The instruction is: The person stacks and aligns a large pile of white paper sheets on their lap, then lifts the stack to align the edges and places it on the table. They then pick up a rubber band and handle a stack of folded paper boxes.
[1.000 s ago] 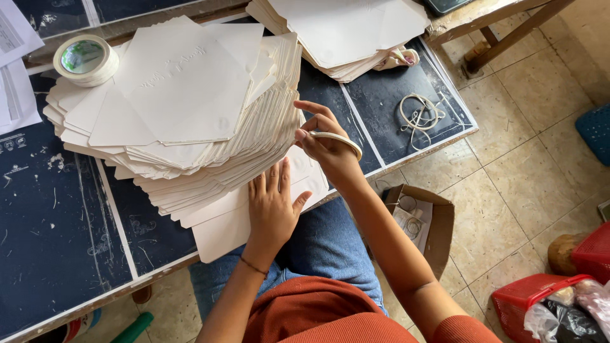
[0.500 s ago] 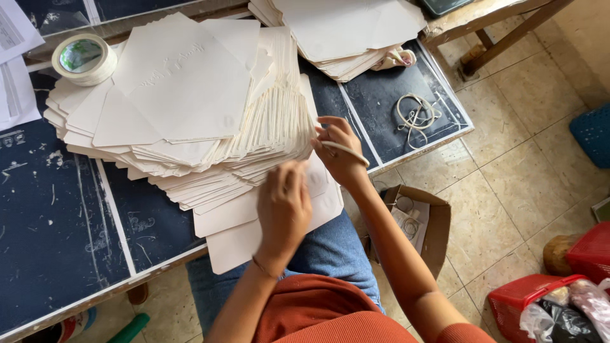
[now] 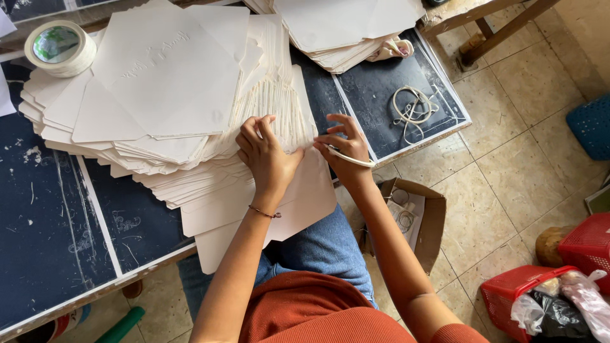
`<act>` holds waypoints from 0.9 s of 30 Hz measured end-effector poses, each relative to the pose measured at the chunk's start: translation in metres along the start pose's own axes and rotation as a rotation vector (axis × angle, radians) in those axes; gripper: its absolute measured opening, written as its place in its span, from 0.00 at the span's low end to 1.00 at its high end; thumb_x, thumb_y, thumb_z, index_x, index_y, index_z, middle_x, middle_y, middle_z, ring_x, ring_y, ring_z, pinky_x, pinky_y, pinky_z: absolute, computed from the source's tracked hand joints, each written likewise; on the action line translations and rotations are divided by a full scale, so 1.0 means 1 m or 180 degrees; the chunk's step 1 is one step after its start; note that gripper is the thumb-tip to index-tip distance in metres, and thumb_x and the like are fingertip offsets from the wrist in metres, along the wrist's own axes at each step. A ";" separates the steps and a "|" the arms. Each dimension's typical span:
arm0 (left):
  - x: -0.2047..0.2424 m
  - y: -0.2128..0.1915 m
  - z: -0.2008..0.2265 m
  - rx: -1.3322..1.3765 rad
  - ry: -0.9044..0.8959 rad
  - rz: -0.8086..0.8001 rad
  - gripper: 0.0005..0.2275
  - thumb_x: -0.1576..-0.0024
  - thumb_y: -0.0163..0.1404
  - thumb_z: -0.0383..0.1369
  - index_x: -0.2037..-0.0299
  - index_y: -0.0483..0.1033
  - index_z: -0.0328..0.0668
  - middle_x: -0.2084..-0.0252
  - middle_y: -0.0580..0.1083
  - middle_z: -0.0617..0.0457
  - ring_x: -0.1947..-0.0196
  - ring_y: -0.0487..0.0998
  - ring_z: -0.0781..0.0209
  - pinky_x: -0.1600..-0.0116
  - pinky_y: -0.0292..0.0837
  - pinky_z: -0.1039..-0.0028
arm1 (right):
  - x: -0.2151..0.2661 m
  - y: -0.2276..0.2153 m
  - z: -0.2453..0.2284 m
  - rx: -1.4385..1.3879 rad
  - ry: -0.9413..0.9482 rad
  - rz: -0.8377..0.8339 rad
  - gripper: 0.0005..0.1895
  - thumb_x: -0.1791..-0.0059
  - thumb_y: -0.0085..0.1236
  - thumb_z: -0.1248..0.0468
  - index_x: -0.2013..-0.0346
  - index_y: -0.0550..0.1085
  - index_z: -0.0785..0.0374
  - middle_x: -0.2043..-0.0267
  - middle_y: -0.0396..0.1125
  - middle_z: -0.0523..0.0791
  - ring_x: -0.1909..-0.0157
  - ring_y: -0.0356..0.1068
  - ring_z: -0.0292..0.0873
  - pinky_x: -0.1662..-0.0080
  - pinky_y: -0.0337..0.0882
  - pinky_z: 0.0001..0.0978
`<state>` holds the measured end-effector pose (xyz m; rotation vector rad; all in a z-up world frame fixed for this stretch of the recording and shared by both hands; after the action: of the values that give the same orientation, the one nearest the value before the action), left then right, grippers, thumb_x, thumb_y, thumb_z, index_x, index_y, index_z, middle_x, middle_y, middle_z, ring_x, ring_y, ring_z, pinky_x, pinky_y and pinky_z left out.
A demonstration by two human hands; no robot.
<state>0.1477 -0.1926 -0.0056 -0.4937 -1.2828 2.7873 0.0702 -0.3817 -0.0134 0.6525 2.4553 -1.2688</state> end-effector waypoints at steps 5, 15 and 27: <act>-0.001 -0.003 0.005 0.0025 -0.0121 -0.0092 0.43 0.66 0.77 0.38 0.39 0.64 0.54 0.39 0.57 0.53 0.39 0.60 0.44 0.42 0.61 0.52 | 0.005 -0.008 -0.014 -0.0299 -0.0470 0.0180 0.04 0.48 0.71 0.60 0.64 0.86 0.56 0.40 0.70 0.46 0.49 0.79 0.51 0.45 0.73 0.44; -0.002 -0.001 0.006 0.0082 -0.0169 -0.0112 0.43 0.65 0.77 0.37 0.40 0.63 0.54 0.39 0.56 0.51 0.39 0.59 0.42 0.42 0.59 0.51 | 0.025 -0.063 -0.079 -0.0185 -0.0781 0.0789 0.01 0.50 0.72 0.66 0.64 0.87 0.57 0.45 0.73 0.48 0.49 0.74 0.52 0.50 0.72 0.41; 0.065 -0.097 -0.065 0.0123 -0.0112 -0.0457 0.46 0.64 0.76 0.29 0.31 0.65 0.51 0.40 0.63 0.47 0.41 0.65 0.35 0.37 0.68 0.41 | 0.078 0.024 -0.126 -0.0766 0.0092 -0.0584 0.06 0.56 0.75 0.61 0.67 0.83 0.50 0.41 0.70 0.43 0.45 0.73 0.50 0.49 0.74 0.41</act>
<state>0.0960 -0.0705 0.0091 -0.3375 -1.2161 2.7078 0.0091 -0.2459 0.0056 0.3932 2.6857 -1.0054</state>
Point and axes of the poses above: each hand's wrist, its own x-axis away from the middle knuckle, its own y-axis out of the palm, z = x × y, the point moved 8 cm from there along -x, towards the middle knuckle
